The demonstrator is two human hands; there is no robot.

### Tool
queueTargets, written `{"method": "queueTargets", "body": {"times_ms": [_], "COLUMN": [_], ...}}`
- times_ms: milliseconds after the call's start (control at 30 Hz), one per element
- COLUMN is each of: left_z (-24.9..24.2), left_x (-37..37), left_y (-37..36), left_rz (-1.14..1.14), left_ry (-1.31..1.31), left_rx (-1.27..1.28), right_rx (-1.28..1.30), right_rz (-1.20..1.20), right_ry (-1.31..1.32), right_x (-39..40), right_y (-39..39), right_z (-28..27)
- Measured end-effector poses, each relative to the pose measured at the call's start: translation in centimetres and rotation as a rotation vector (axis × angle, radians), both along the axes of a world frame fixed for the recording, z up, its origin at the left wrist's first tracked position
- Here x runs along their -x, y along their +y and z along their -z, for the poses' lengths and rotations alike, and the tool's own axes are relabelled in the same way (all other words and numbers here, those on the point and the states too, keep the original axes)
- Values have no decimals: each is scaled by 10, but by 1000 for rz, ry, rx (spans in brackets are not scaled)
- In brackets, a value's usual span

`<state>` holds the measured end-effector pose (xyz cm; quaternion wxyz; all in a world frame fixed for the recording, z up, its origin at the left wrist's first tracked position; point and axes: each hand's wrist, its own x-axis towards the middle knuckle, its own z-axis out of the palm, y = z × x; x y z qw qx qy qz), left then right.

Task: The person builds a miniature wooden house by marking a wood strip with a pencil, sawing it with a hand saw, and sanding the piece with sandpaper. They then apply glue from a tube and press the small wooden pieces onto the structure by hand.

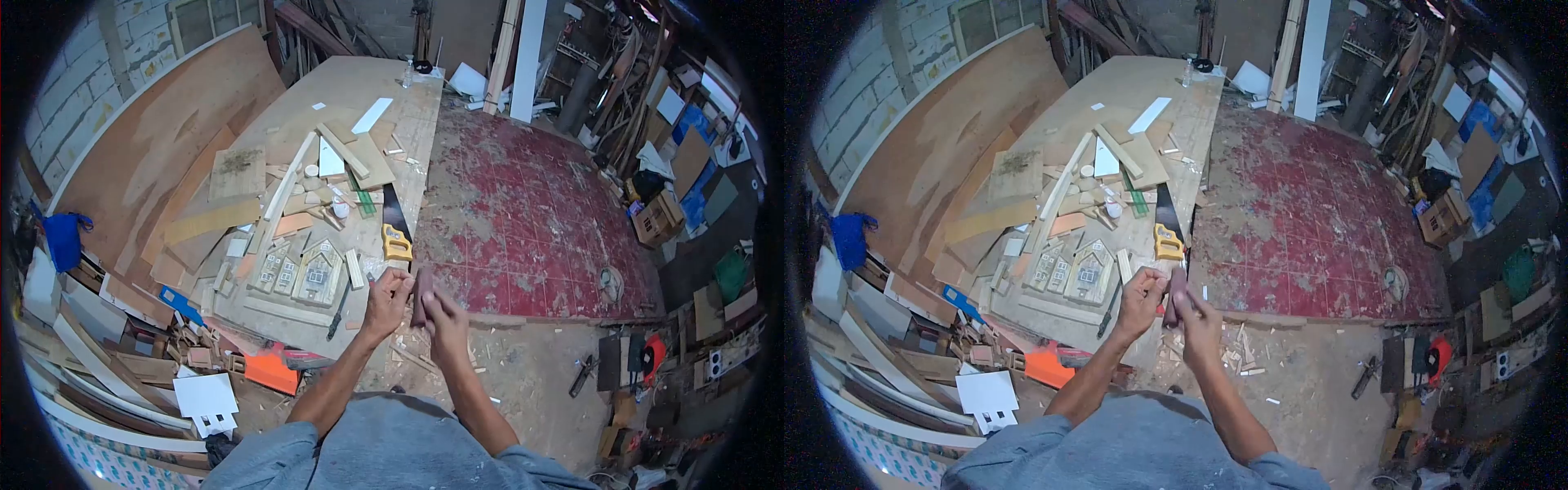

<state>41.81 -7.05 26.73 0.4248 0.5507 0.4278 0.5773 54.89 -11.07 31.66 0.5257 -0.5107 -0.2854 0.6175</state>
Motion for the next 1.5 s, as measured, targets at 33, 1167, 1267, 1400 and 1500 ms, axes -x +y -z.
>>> {"method": "queueTargets", "body": {"times_ms": [33, 1167, 1267, 1400, 1500], "left_z": [-4, -1, -8, -8, -6], "left_x": [0, 25, 22, 22, 16], "left_y": [-4, -22, -23, -29, -33], "left_rz": [44, 312, 157, 132, 182], "left_ry": [-26, -236, -403, -349, -407], "left_rx": [56, 235, 250, 304, 301], "right_rx": [-59, -659, -594, -527, -642], "right_rz": [22, -78, -161, -98, -29], "right_ry": [16, -488, -557, -557, -583], "right_x": [0, -23, -24, -7, -5], "right_y": [19, 0, -4, -27, 3], "right_z": [9, 21, 30, 25, 29]}}
